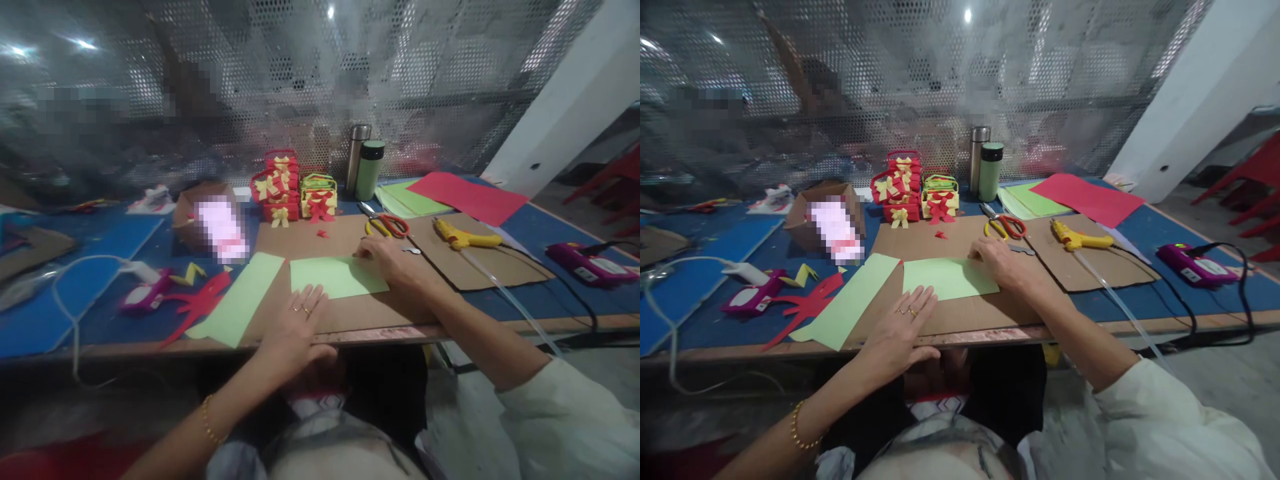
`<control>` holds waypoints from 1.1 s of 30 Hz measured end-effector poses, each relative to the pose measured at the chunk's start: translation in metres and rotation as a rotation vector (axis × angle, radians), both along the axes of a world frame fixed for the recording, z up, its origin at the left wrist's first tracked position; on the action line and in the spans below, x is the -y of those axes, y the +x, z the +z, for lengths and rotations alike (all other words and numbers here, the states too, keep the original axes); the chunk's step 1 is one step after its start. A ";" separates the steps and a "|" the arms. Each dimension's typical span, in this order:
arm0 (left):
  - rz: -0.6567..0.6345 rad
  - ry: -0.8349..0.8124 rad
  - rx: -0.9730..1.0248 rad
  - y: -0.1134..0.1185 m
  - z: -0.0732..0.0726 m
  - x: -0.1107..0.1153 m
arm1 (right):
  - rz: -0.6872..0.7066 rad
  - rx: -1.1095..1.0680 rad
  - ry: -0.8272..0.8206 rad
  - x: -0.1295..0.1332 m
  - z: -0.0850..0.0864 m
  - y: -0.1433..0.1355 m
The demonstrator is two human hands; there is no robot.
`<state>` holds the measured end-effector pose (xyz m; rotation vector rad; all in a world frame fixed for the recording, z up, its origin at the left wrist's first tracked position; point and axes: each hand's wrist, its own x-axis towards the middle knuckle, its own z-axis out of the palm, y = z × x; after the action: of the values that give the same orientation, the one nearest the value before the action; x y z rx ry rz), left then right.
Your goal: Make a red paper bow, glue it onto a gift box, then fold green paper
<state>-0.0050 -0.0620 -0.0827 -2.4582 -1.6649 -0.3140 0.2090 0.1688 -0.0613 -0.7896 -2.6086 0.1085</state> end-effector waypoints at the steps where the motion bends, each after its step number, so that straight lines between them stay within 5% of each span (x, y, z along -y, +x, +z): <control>1: -0.008 0.013 0.019 0.000 0.001 0.001 | 0.001 -0.005 0.004 0.000 0.001 0.001; 7: 0.007 0.196 0.182 -0.012 0.013 0.000 | 0.083 -0.064 0.205 0.014 0.012 0.016; 11: 0.189 0.373 0.333 -0.024 0.025 -0.017 | 0.112 -0.189 0.399 0.034 0.019 0.024; 15: 0.323 0.320 0.548 -0.024 0.035 -0.031 | 0.178 -0.211 0.465 0.055 0.019 0.034; 18: 0.301 0.278 0.628 -0.022 0.040 -0.029 | 0.282 -0.277 0.436 0.068 0.015 0.045; 24: -0.008 0.365 0.465 -0.022 0.040 -0.004 | 0.413 -0.386 0.238 0.098 -0.002 0.064; 27: -0.114 0.272 0.418 -0.021 0.037 0.005 | 0.438 -0.387 0.118 0.110 -0.007 0.069; 33: -0.056 0.004 0.495 -0.019 0.041 0.003 | 0.356 -0.361 -0.137 0.112 -0.006 0.072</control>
<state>-0.0244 -0.0649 -0.0416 -2.5688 -1.7500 -1.0017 0.2808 0.0571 -0.0675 -0.3020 -2.3809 0.4887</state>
